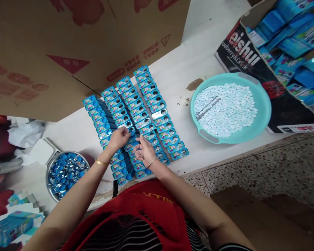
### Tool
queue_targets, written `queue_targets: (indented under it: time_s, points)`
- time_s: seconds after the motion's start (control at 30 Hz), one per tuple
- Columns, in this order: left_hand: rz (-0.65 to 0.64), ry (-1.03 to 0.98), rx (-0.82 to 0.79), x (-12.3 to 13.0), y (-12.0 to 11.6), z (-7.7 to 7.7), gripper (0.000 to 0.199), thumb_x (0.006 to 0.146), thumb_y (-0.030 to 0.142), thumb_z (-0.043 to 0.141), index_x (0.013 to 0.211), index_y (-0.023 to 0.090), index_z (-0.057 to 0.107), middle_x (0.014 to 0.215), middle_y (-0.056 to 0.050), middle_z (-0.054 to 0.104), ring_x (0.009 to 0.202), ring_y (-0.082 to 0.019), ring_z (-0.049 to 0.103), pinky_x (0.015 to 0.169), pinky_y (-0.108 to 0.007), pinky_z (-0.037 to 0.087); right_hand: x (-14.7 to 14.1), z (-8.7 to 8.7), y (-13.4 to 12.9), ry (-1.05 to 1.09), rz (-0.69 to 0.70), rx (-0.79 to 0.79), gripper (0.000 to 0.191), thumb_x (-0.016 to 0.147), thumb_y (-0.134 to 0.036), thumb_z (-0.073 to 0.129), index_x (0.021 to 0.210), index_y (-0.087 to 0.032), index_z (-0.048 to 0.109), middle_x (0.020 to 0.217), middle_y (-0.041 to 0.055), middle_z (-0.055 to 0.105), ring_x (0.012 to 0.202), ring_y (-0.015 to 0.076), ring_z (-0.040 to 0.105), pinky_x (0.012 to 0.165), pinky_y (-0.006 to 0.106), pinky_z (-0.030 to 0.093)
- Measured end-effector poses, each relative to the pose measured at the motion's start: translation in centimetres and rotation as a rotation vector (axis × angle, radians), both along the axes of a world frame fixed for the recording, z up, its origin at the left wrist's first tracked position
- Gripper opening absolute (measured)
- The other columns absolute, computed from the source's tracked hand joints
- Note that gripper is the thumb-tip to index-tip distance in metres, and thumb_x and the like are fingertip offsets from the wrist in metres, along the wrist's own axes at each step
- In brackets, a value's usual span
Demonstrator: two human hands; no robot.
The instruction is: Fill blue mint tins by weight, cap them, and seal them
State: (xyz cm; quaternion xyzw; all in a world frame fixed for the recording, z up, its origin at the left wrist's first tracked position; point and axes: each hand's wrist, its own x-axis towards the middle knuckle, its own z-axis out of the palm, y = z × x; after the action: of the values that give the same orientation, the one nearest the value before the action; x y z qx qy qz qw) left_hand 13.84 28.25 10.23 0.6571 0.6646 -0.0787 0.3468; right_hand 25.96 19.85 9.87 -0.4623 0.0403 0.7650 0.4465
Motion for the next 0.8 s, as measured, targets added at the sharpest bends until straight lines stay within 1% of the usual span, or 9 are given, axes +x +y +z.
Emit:
queue_targets:
  time_s: [0.07,0.17,0.3,0.43,0.5,0.57,0.67,0.73,0.8]
  points:
    - [0.007,0.115,-0.001,0.4,1.5,-0.7,0.014,0.081,0.029,0.054,0.082,0.018,0.063,0.083,-0.009,0.067,0.086,-0.024,0.063,0.074,-0.032,0.046,0.4,-0.2,0.1,-0.022,0.003,-0.006,0.048,0.077,-0.064,0.060,0.092,-0.019,0.053,0.052,-0.0044,0.056,0.030,0.0068,0.041,0.029,0.017,0.018]
    - [-0.015,0.228,-0.063,0.8,3.2,-1.5,0.022,0.078,0.040,0.060,0.074,0.019,0.065,0.085,-0.012,0.069,0.090,-0.028,0.064,0.074,-0.034,0.047,0.8,-0.6,0.0,-0.034,0.009,-0.030,0.046,0.077,-0.062,0.061,0.091,-0.019,0.054,0.052,-0.0049,0.055,0.030,0.0068,0.040,0.029,0.018,0.017]
    - [-0.094,0.379,-0.145,1.0,4.3,-2.1,0.039,0.077,0.054,0.061,0.084,0.016,0.068,0.097,-0.016,0.068,0.097,-0.032,0.063,0.076,-0.037,0.049,0.9,-1.1,-0.2,-0.049,-0.003,-0.039,0.045,0.077,-0.062,0.061,0.092,-0.020,0.055,0.053,-0.0053,0.055,0.030,0.0070,0.041,0.029,0.018,0.017]
    - [-0.106,0.389,-0.116,1.1,4.4,-1.8,0.044,0.078,0.054,0.061,0.092,0.014,0.068,0.099,-0.019,0.067,0.098,-0.035,0.062,0.078,-0.040,0.049,0.4,-1.1,0.0,-0.041,-0.006,-0.053,0.045,0.078,-0.062,0.059,0.090,-0.019,0.055,0.051,-0.0049,0.054,0.030,0.0069,0.039,0.029,0.018,0.017]
    - [-0.113,0.339,-0.072,1.1,3.8,-0.8,0.041,0.079,0.051,0.061,0.092,0.012,0.068,0.098,-0.020,0.067,0.098,-0.034,0.062,0.079,-0.040,0.048,0.1,-0.8,0.4,-0.013,-0.014,-0.073,0.045,0.081,-0.063,0.055,0.087,-0.018,0.054,0.050,-0.0045,0.053,0.031,0.0070,0.038,0.030,0.018,0.019]
    - [-0.143,0.262,-0.027,1.1,2.4,0.7,0.035,0.083,0.047,0.057,0.093,0.015,0.068,0.096,-0.016,0.067,0.095,-0.030,0.062,0.079,-0.037,0.048,-0.1,-0.5,1.0,0.018,-0.046,-0.101,0.044,0.083,-0.063,0.052,0.084,-0.019,0.054,0.051,-0.0039,0.053,0.033,0.0072,0.038,0.030,0.017,0.020]
    - [-0.310,-0.076,0.044,1.3,-1.0,2.9,0.025,0.088,0.039,0.053,0.099,0.022,0.066,0.096,-0.007,0.066,0.094,-0.021,0.060,0.083,-0.032,0.046,-0.4,-0.2,1.7,0.045,-0.127,-0.135,0.043,0.084,-0.061,0.053,0.077,-0.019,0.054,0.053,-0.0031,0.054,0.038,0.0077,0.042,0.033,0.018,0.025]
    - [-0.408,-0.294,0.095,1.3,-3.2,3.7,0.019,0.087,0.033,0.055,0.099,0.024,0.066,0.101,-0.005,0.064,0.098,-0.020,0.057,0.089,-0.034,0.042,-0.6,-0.1,2.1,0.045,-0.184,-0.166,0.044,0.083,-0.061,0.054,0.074,-0.018,0.055,0.056,-0.0017,0.057,0.043,0.0090,0.049,0.038,0.019,0.034]
    - [-0.387,-0.355,0.125,1.2,-4.5,3.8,0.014,0.085,0.028,0.057,0.094,0.024,0.067,0.102,-0.005,0.062,0.101,-0.022,0.053,0.091,-0.038,0.040,-1.0,-0.2,2.5,0.044,-0.225,-0.202,0.046,0.083,-0.063,0.053,0.074,-0.018,0.057,0.060,-0.0001,0.061,0.050,0.0112,0.054,0.046,0.022,0.042]
